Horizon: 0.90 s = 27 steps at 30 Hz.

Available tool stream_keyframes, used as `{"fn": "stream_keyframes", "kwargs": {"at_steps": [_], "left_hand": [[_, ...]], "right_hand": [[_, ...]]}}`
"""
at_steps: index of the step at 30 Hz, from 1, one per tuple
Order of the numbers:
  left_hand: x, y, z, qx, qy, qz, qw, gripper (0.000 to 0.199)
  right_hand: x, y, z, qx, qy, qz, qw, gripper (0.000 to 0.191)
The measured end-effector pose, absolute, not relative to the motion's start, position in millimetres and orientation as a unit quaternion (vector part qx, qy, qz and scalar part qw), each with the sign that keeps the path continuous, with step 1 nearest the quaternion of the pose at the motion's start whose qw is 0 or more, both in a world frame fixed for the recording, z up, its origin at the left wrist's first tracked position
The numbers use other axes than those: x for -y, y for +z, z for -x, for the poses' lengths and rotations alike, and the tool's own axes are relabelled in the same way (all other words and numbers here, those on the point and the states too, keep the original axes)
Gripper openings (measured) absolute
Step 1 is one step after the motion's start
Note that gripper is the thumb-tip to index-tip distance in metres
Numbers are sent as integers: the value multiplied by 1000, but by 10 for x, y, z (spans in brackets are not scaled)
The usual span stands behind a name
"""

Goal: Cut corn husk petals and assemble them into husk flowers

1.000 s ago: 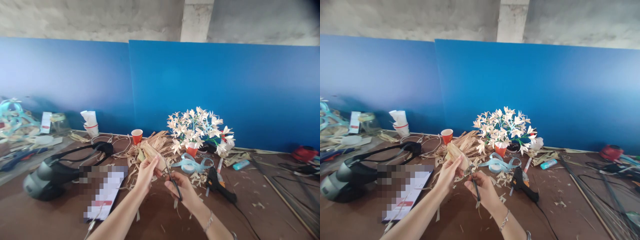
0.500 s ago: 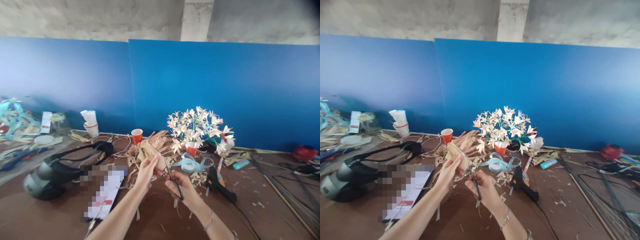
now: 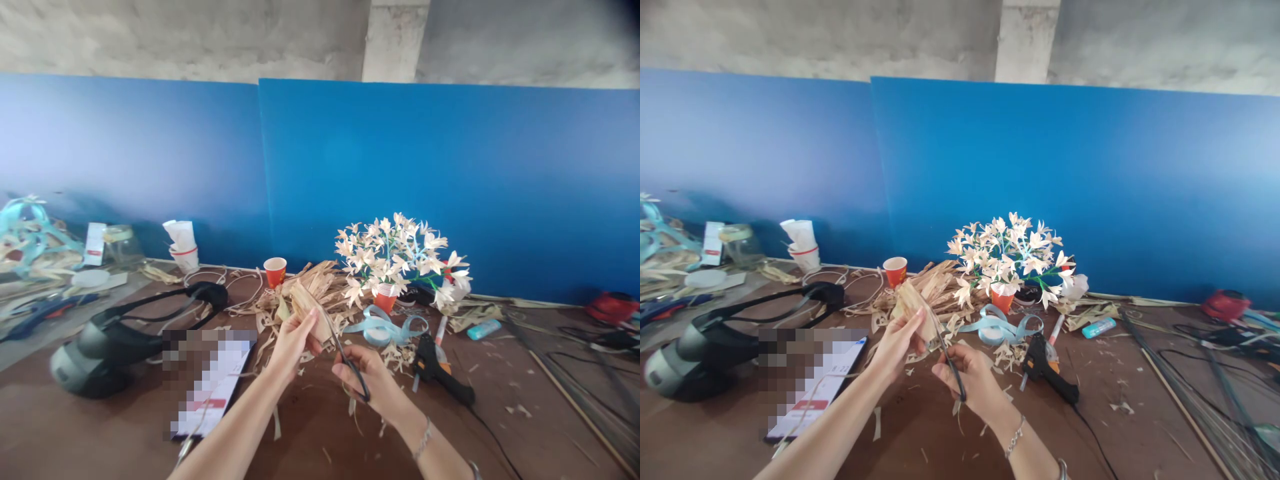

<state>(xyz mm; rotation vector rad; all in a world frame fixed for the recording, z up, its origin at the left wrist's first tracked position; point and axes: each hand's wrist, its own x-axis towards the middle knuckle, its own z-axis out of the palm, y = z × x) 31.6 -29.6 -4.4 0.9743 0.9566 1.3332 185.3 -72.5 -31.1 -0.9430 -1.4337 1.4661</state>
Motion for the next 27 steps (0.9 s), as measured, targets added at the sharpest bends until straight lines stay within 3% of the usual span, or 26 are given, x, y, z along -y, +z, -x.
{"fn": "stream_keyframes", "kwargs": {"at_steps": [27], "left_hand": [[210, -92, -181, -420, 504, -500, 566, 39]], "right_hand": [[765, -98, -2015, 621, 569, 435, 318, 38]]}}
